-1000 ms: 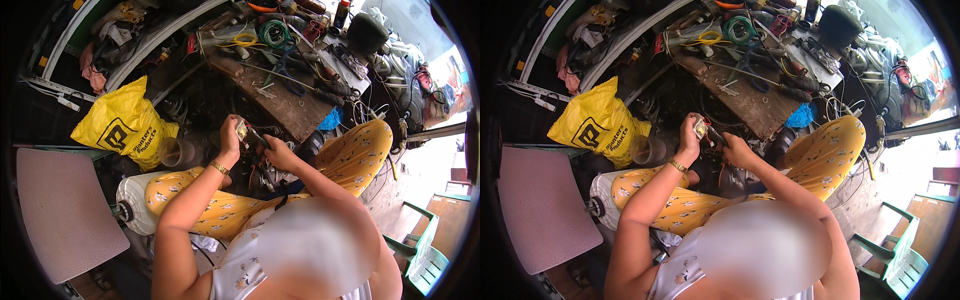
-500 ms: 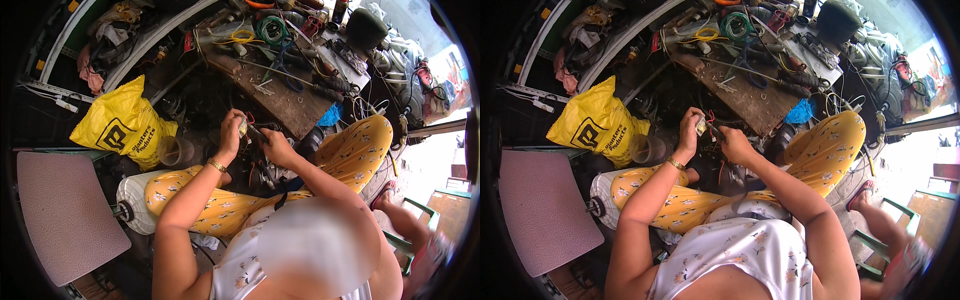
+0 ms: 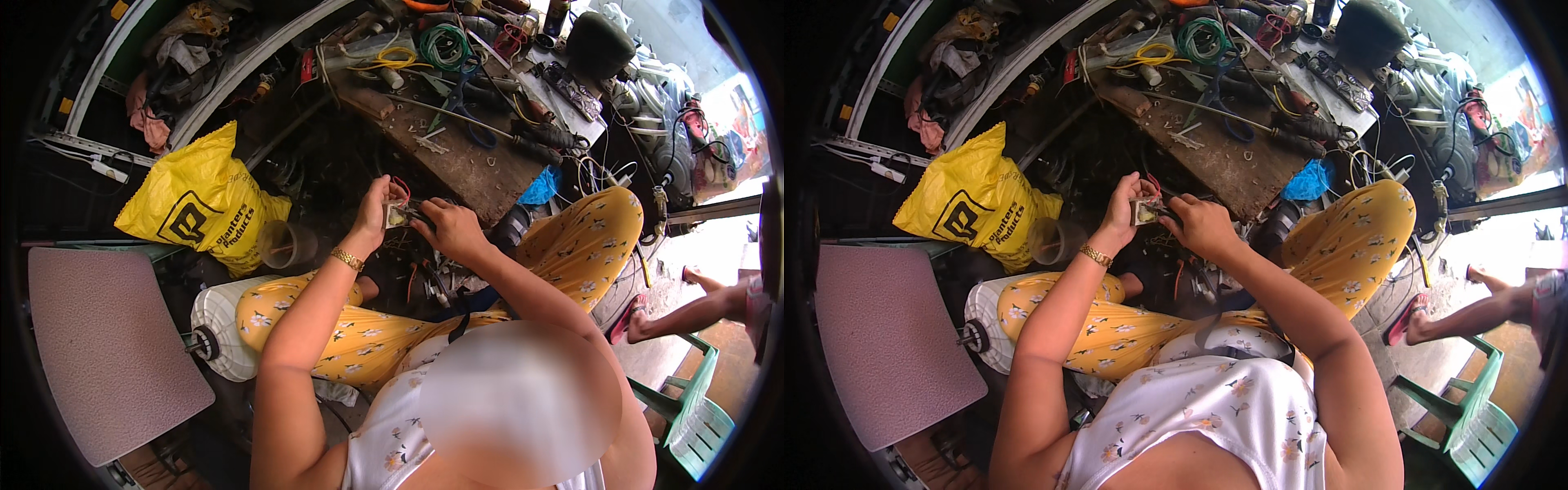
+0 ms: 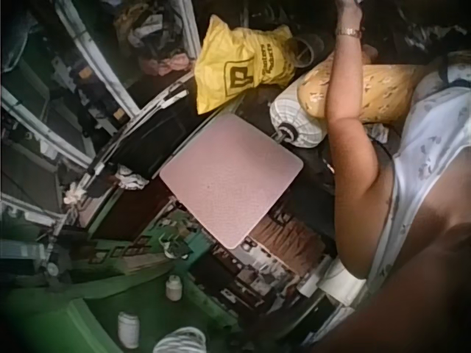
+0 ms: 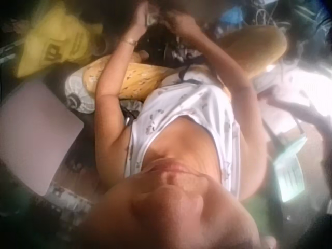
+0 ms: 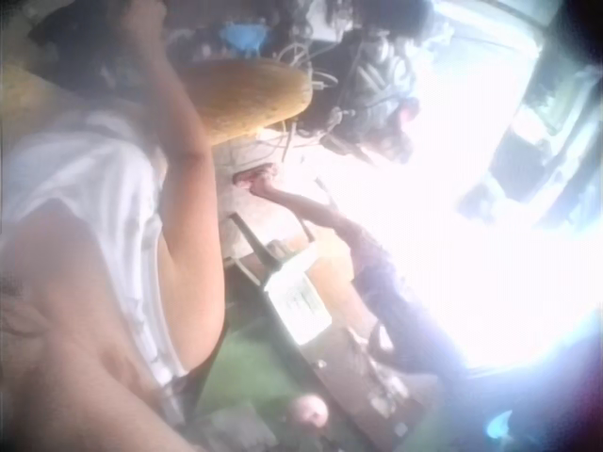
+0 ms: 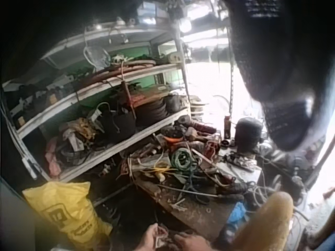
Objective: The person works on a small electrical transformer by hand, using pliers to pull at wires and a screwdriver to work on the metal casing.
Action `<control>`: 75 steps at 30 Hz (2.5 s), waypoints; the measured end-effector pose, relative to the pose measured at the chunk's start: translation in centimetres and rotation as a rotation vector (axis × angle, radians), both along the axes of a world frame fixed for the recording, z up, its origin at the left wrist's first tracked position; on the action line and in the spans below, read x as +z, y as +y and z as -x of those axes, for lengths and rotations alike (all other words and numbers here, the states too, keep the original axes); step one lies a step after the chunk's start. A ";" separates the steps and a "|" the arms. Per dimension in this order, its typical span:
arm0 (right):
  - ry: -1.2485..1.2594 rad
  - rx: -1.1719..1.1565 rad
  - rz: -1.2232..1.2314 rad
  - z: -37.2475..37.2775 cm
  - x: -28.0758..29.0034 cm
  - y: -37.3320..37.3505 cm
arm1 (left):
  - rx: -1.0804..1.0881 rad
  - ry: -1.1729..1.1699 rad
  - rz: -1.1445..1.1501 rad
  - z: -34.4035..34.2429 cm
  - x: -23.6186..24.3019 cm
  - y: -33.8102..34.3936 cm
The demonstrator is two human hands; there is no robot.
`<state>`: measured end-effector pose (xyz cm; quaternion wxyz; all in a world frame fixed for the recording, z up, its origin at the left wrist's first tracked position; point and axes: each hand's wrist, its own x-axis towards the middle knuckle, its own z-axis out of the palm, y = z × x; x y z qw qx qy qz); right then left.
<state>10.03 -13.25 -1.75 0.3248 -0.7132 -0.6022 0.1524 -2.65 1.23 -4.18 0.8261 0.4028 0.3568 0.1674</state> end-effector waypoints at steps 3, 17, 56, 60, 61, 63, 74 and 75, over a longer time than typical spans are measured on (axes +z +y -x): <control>0.090 -0.004 0.064 0.1 -0.3 0.1 | 0.012 0.045 0.054 -0.1 1.2 -0.6; 0.993 -0.107 0.256 -2.4 -1.5 -1.8 | 0.185 -0.127 0.254 0.9 1.9 -0.2; -0.024 0.115 0.093 -2.1 5.0 0.0 | 0.092 -0.250 -0.412 -0.1 4.4 -1.2; 0.295 0.004 0.173 -1.2 4.2 0.5 | 0.155 -0.256 -0.467 -0.3 4.3 -1.2; 0.388 0.025 0.198 -1.2 3.7 0.6 | 0.169 -0.258 -0.504 -0.3 4.1 -1.1; 0.576 0.071 0.247 -1.3 3.2 1.2 | 0.198 -0.295 -0.516 -0.2 3.8 -0.9; -0.062 0.077 0.157 -2.7 4.6 1.0 | 0.542 -0.087 0.550 0.3 3.5 0.4; -0.346 0.089 0.096 -2.5 4.7 0.6 | 0.511 -0.105 0.546 0.4 3.5 0.5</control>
